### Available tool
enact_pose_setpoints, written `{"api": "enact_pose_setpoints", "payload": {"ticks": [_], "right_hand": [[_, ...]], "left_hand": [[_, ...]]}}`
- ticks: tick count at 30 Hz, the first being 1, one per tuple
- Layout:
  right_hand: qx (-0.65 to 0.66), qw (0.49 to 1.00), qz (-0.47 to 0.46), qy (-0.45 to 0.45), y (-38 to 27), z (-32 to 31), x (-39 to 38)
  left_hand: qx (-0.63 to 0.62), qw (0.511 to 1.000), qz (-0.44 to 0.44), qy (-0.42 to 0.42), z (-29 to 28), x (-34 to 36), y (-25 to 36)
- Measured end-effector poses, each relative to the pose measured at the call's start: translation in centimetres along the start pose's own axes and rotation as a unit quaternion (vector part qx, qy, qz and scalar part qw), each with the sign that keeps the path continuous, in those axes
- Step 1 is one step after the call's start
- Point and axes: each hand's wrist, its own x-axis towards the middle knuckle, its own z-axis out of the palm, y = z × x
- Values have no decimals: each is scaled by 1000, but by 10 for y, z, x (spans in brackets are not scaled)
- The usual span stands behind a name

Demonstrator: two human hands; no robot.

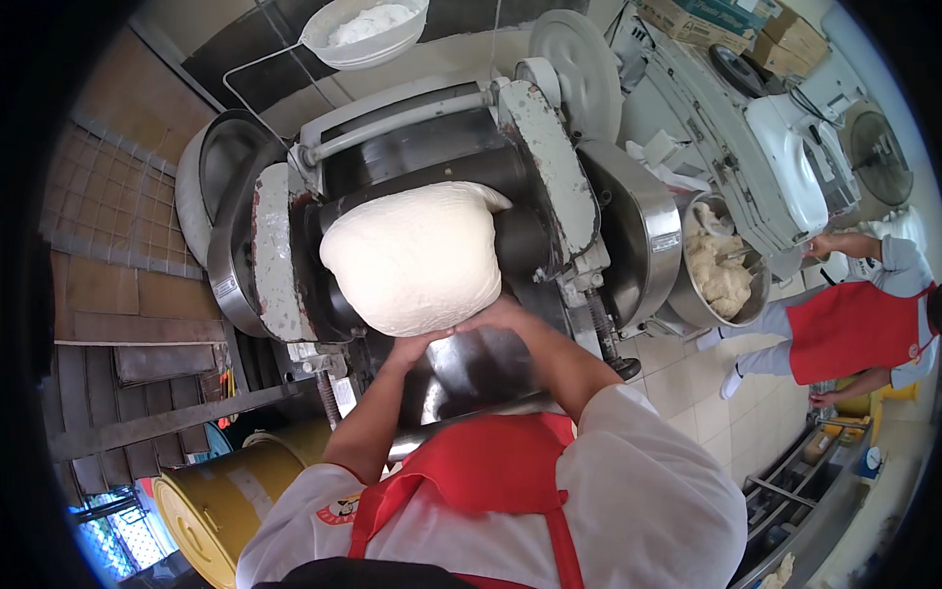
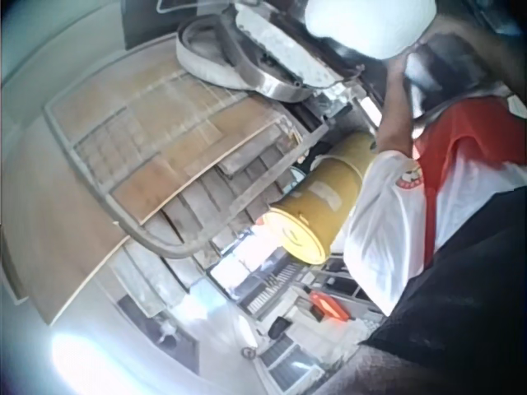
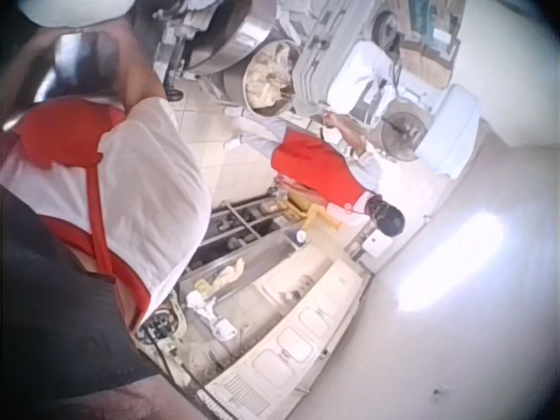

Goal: The person processes a large mass of dough through a motorized roller machine by hand, repeatedly catching the dough as it exits the rollers and feeding it back into the top of the machine.

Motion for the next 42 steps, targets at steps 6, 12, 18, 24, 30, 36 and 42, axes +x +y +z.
{"api": "enact_pose_setpoints", "payload": {"ticks": [6,12,18,24,30,36,42], "right_hand": [[74,996,-25,-52,-52,8,-22],[319,924,-133,161,-67,46,-57],[288,896,-158,299,-120,41,-82],[328,881,-106,325,-90,40,-119],[-60,943,110,309,65,58,-68],[-4,999,15,42,4,7,-15],[-101,974,82,-184,-10,-26,15]], "left_hand": [[55,994,-30,-94,-40,-21,30],[-215,968,121,54,2,-64,37],[-280,941,150,120,31,-105,118],[-146,909,299,252,28,-141,75],[37,946,-165,277,16,-76,-101],[9,995,24,95,5,-8,-43],[342,919,92,-171,-37,22,27]]}}
